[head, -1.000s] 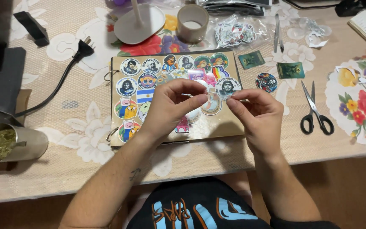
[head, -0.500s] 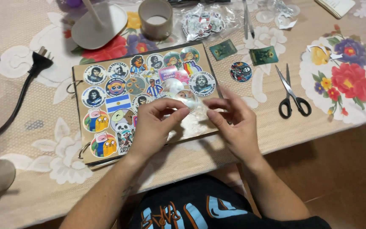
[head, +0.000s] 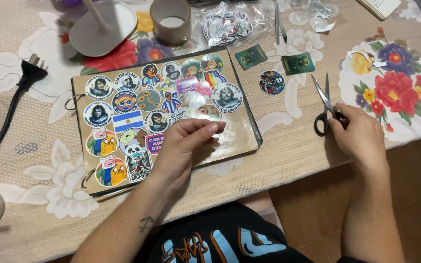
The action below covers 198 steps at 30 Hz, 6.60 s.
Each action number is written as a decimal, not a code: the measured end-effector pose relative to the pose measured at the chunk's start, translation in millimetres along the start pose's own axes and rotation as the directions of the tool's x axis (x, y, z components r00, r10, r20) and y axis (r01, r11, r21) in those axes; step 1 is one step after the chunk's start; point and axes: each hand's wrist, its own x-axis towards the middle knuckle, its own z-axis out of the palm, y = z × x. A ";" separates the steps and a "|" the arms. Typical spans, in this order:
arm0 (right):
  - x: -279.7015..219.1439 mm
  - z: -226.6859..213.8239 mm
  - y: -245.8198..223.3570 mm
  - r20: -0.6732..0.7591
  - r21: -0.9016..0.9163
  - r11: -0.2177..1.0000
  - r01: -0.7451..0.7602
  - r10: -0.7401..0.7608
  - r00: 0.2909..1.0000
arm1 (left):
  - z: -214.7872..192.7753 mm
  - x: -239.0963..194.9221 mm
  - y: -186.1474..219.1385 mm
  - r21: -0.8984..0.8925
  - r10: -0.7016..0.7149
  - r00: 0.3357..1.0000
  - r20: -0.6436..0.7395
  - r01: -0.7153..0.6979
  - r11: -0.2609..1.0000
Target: Decorating a scrapbook by cutting out stickers, peeling their adhesive backings, and carefully placing them onto the pages.
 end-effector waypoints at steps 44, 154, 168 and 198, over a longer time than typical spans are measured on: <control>-119.4 21.7 -140.9 -0.206 0.584 0.567 0.581 -0.588 0.782 | -29.9 14.4 -10.0 -0.354 0.395 0.859 0.325 -0.277 0.893; -41.6 32.4 -168.1 0.215 0.934 0.350 -0.079 -0.371 0.903 | -89.7 -54.4 -11.9 0.514 0.853 0.487 0.187 -0.789 0.337; -71.9 54.1 -197.4 -0.004 0.678 0.669 0.305 -0.411 0.912 | -118.1 -30.4 -81.4 0.664 0.721 0.325 0.613 -0.707 -0.245; -81.9 66.3 -197.7 -0.222 0.527 0.677 0.513 -0.473 0.852 | -110.5 -34.1 -73.3 0.605 0.684 0.290 0.669 -0.748 -0.274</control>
